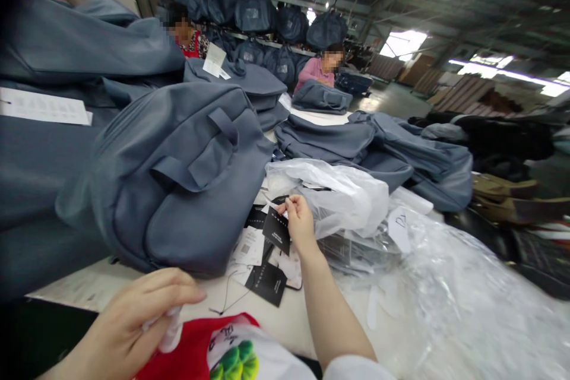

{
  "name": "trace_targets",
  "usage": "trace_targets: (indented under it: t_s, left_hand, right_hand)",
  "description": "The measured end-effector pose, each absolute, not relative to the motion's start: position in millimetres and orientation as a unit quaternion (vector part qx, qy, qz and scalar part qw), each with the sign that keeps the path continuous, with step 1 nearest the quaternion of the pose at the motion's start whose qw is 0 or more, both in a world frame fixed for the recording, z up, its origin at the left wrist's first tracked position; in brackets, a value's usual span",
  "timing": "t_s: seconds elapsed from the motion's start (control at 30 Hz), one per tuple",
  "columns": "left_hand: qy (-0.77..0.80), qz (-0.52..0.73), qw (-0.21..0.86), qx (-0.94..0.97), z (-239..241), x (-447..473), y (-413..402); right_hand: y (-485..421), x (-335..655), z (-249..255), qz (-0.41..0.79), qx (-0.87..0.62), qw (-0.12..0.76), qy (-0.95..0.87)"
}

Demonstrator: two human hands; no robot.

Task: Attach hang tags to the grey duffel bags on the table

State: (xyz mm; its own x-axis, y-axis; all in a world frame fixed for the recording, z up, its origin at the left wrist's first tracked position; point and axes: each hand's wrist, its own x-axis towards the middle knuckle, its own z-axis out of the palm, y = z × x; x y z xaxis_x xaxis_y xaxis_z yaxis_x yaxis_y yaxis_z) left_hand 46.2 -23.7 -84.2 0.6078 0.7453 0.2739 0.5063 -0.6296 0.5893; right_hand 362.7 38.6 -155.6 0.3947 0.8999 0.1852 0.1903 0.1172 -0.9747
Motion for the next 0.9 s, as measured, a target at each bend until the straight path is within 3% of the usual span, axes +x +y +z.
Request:
trace_targets:
  t_s: [0.13,0.27,0.4,0.53,0.63,0.8,0.9]
  left_hand:
    - [0.399,0.23,0.279,0.842,-75.9,88.9,1.3]
    - [0.407,0.237,0.191,0.861,-80.7,121.5,15.2]
    - [0.323,0.151,0.154,0.922,-92.5,131.8,12.3]
    - [0.382,0.108,0.024,0.917,-102.9,127.6,5.1]
    - [0.411,0.122,0.007,0.903,-109.6,131.1,-1.0]
    - [0.398,0.161,0.091,0.899,-119.4,148.3,-12.4]
    - [0.368,0.193,0.028,0.909,-125.4,148.6,-19.7]
  right_hand:
    - [10.9,344.6,-126.0,0.37,-0.494,0.645,-0.452]
    - [-12.9,331.2,-109.1,0.41,-0.455,0.593,-0.523]
    - [-19.2,329.8,-107.5,0.467,-0.421,0.561,-0.539]
    - [-12.4,334.2,-118.3,0.476,-0.49,0.511,-0.522]
    - [-5.8,328.0,-132.8,0.432,-0.532,0.575,-0.447]
    - [6.2,305.2,-153.9,0.393,-0.487,0.703,-0.338]
    - [13.7,299.3,-160.8,0.36,-0.482,0.732,-0.321]
